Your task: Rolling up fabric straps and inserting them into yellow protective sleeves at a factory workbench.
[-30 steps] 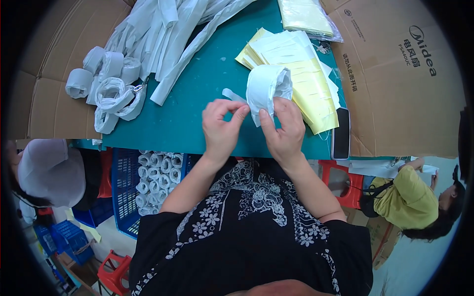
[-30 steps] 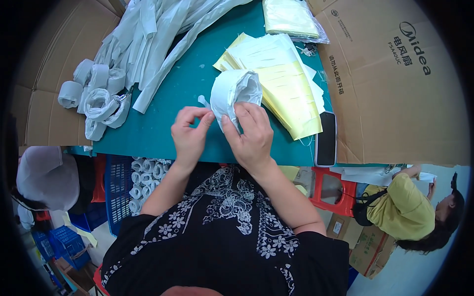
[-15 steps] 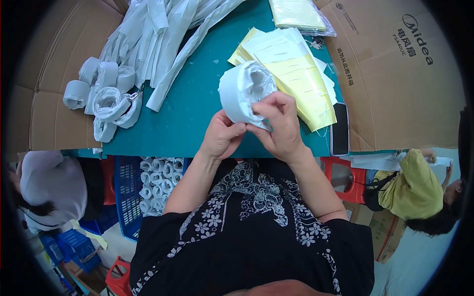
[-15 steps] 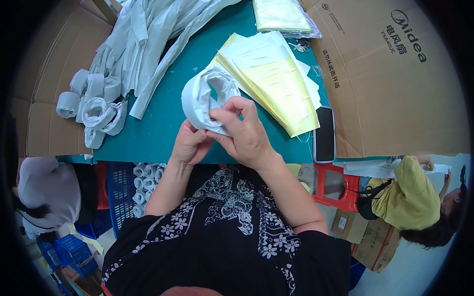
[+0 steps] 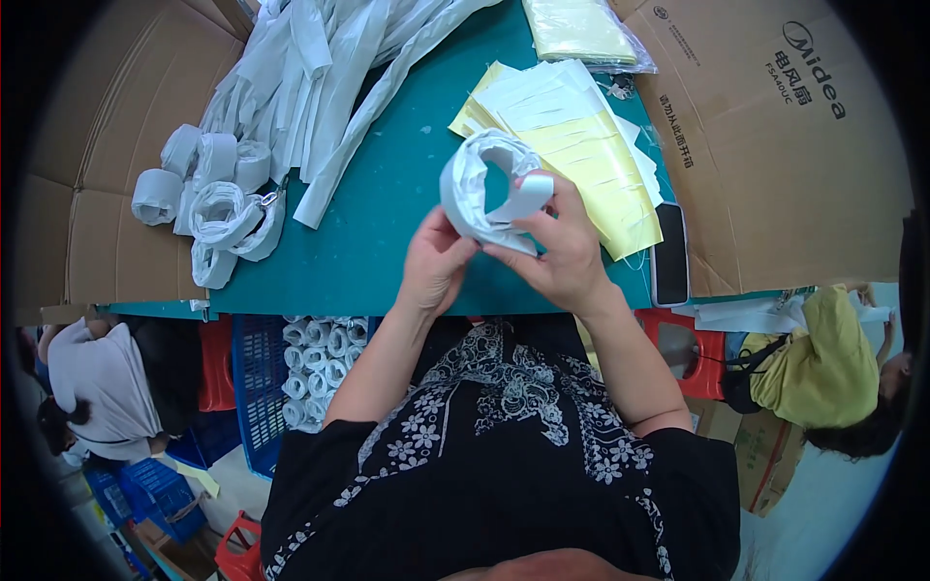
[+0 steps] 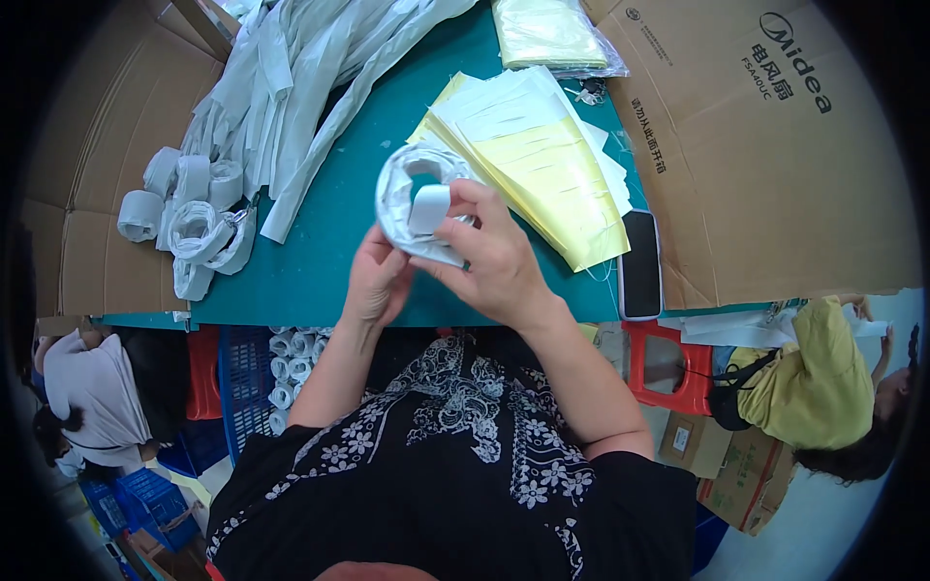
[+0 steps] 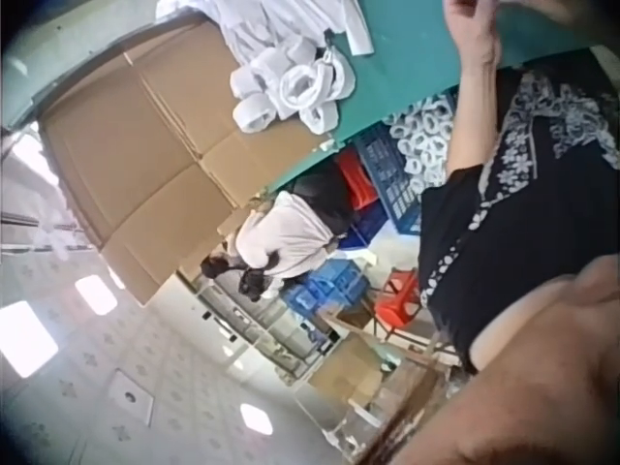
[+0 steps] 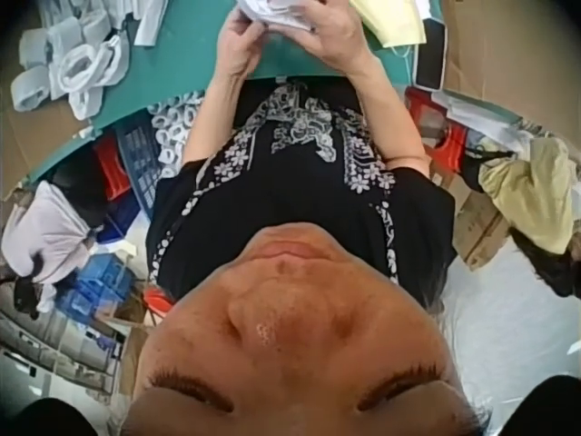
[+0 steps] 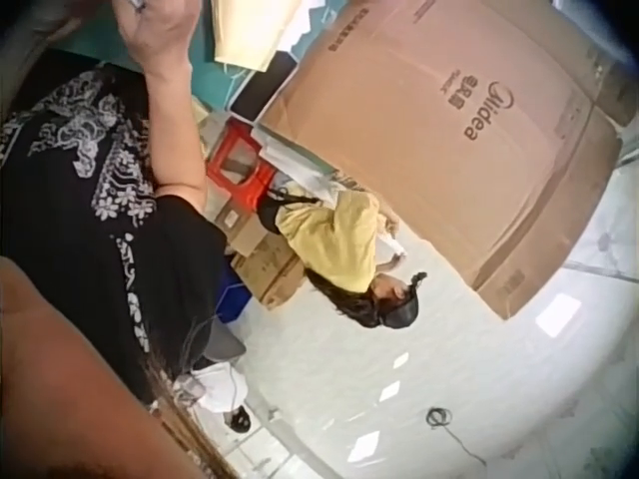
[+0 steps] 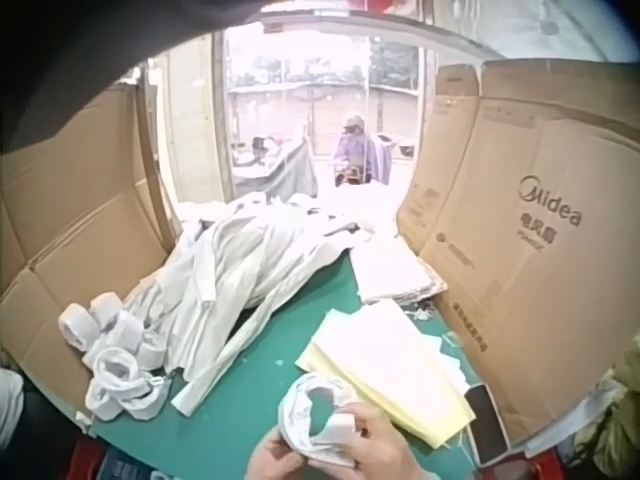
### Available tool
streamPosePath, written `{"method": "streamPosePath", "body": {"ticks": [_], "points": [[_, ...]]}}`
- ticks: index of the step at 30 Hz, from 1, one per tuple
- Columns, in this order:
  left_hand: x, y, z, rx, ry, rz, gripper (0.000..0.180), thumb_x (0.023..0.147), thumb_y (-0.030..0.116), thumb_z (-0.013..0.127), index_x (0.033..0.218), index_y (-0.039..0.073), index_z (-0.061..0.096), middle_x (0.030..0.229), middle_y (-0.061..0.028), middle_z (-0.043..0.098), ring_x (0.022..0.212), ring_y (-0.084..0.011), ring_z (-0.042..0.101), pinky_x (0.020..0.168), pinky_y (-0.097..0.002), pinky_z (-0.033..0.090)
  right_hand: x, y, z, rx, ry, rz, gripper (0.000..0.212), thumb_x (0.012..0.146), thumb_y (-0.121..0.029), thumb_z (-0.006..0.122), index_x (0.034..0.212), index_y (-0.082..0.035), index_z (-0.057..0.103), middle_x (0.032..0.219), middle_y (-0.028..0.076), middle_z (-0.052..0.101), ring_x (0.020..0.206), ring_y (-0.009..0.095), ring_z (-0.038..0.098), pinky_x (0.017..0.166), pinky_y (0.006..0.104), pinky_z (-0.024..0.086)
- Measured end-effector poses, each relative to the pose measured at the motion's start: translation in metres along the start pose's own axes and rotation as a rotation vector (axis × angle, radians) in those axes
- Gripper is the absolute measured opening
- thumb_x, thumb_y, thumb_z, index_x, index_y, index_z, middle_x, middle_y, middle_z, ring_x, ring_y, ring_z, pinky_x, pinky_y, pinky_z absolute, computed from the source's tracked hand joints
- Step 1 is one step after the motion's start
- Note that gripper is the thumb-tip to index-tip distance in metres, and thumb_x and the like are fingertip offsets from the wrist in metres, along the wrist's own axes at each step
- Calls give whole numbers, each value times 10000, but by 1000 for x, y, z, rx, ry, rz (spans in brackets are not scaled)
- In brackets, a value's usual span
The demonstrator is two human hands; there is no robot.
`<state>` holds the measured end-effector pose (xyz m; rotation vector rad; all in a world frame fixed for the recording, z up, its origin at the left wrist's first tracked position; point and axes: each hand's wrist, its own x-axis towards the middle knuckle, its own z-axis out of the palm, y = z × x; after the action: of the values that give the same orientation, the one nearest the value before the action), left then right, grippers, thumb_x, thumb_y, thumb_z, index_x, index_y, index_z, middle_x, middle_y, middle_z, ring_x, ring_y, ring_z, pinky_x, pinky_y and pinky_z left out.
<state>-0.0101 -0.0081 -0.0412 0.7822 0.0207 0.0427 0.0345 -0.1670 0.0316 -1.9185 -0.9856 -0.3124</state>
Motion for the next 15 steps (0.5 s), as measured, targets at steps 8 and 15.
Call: {"method": "streamPosePath", "body": {"ticks": [8,15], "points": [[18,78,33,1476,-352,719,196,721,159,698,896,84,654,855,-32,608,861,-218,549,808,-345,361,3,-3,-5,-104,-261,-1,294,719,-158,736,965,-35,630,1080,136,515,917,239,581,743,317,487],[8,57,25,1361,-402,701,170,714,93,681,879,134,701,897,-10,668,918,-192,579,815,-348,356,11,23,-16,170,-502,290,268,776,-207,689,960,-22,629,918,94,613,806,190,594,700,288,468]]}}
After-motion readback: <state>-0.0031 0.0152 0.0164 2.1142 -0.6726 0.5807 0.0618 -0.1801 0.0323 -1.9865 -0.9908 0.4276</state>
